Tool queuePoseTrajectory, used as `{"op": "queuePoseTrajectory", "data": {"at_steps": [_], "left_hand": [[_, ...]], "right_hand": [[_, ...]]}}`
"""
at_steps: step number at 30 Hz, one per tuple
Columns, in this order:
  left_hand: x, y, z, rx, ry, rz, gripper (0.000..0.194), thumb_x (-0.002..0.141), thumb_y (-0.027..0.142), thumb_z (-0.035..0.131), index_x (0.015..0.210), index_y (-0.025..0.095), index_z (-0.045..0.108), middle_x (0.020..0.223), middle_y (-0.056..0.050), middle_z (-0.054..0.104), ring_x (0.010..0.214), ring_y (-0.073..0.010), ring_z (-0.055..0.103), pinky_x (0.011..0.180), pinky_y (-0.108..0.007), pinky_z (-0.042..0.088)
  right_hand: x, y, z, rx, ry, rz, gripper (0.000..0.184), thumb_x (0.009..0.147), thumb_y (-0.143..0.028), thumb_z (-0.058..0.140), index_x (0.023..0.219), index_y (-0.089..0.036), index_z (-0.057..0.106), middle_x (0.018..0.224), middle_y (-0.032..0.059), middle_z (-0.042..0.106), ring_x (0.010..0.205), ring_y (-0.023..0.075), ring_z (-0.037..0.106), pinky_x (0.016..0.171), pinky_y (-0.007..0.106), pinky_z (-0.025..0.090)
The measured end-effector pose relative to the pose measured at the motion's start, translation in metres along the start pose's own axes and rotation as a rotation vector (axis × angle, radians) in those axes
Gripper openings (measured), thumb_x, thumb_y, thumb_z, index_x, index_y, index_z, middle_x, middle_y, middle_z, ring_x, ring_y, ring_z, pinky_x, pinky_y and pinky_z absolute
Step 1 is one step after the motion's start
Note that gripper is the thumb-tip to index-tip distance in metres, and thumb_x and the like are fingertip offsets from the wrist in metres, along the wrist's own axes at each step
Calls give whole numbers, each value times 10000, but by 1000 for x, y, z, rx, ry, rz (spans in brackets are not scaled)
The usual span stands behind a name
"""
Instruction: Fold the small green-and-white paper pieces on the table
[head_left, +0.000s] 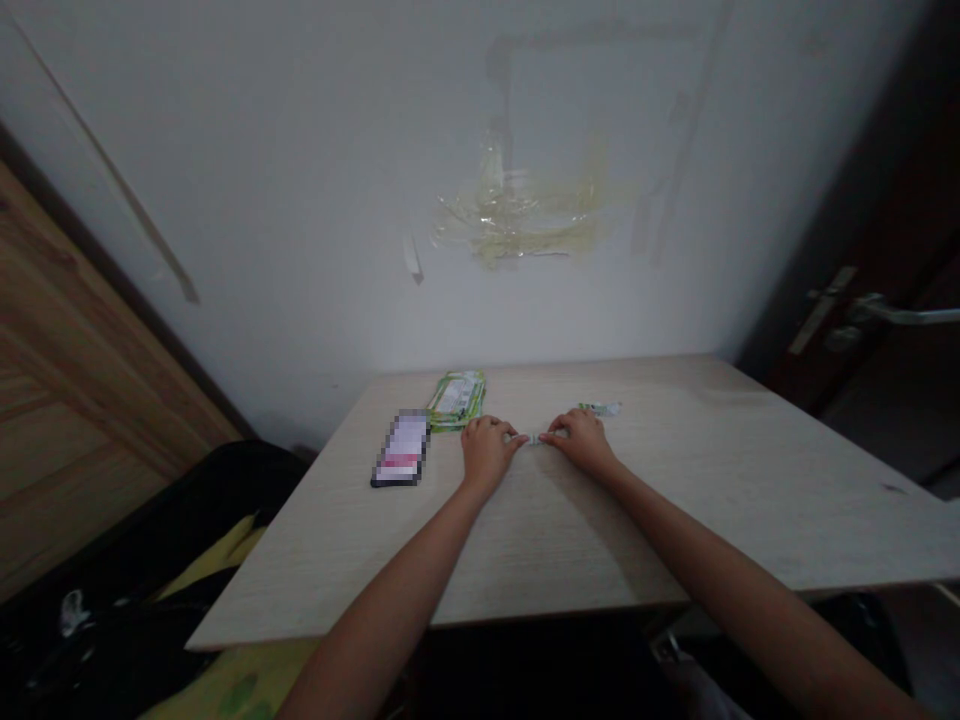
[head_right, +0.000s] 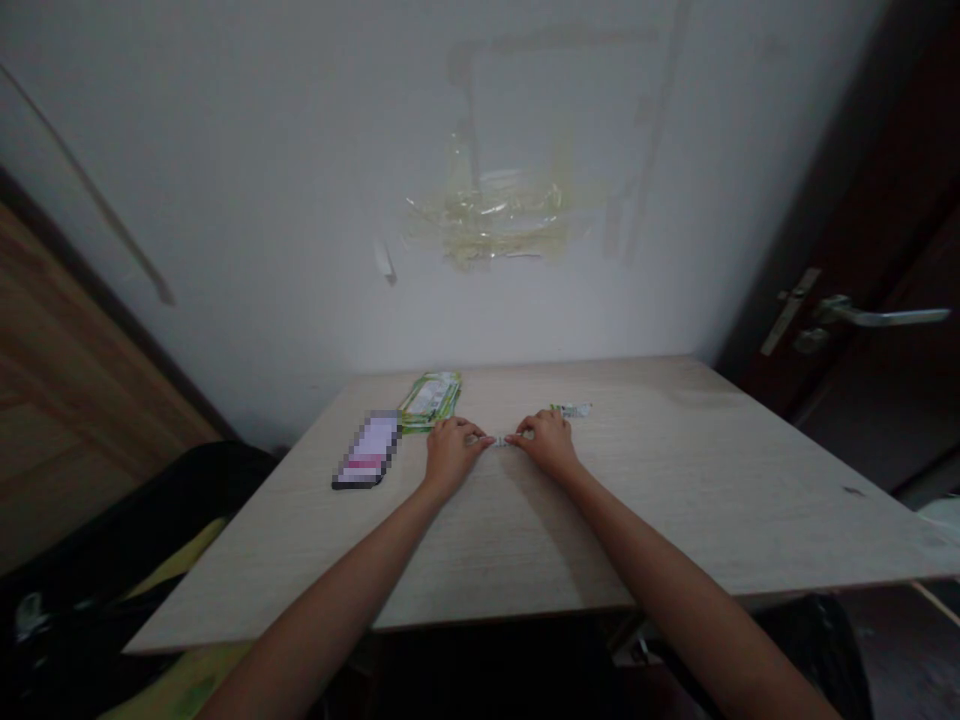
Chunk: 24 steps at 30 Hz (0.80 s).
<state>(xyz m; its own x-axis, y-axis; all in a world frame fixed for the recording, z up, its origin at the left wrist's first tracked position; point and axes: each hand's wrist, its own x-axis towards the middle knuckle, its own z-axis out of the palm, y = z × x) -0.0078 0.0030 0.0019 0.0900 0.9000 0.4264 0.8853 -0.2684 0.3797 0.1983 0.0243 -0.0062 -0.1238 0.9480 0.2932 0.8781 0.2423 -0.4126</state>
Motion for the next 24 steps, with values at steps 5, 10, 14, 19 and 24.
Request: {"op": "queuePoseTrajectory", "data": {"at_steps": [5,10,14,19,24], "left_hand": [[0,1,1,-4,-5,-29,234,811,484,718,889,271,777,1037,-59,664,1076,-261,524,949,-399,375],[1,3,3,7,-11,-54,228,805,470,725,876,258,772,1039,-67,667,1064,-268,524,927,-401,382],[1,5,3,17,-21,-70,229,805,466,725,878,251,759,1057,-74,663,1071,-269,520,919,-393,383],[2,5,3,20,-39,-81,221,807,456,725,888,251,746,1063,-74,660,1081,-273,514,924,-396,378],[2,4,5,43,-46,-90,224,799,452,735,882,244,737,1074,-78,655,1074,-273,510,919,-395,380]], "right_hand": [[-1,-3,1,8,-2,50,355,826,-561,671,928,-236,768,1083,132,645,1145,325,494,975,460,353],[-2,-4,3,23,-3,89,351,823,-566,671,919,-243,768,1105,134,620,1162,338,486,1006,494,330],[-1,-4,4,30,-3,106,355,816,-568,679,924,-240,767,1118,137,607,1170,342,483,1017,499,326],[0,-5,3,27,-12,127,351,811,-565,688,915,-240,767,1128,137,596,1169,334,485,1024,497,331],[1,-6,2,18,-15,133,353,806,-561,694,910,-233,774,1098,138,603,1140,319,504,1017,469,345]]}}
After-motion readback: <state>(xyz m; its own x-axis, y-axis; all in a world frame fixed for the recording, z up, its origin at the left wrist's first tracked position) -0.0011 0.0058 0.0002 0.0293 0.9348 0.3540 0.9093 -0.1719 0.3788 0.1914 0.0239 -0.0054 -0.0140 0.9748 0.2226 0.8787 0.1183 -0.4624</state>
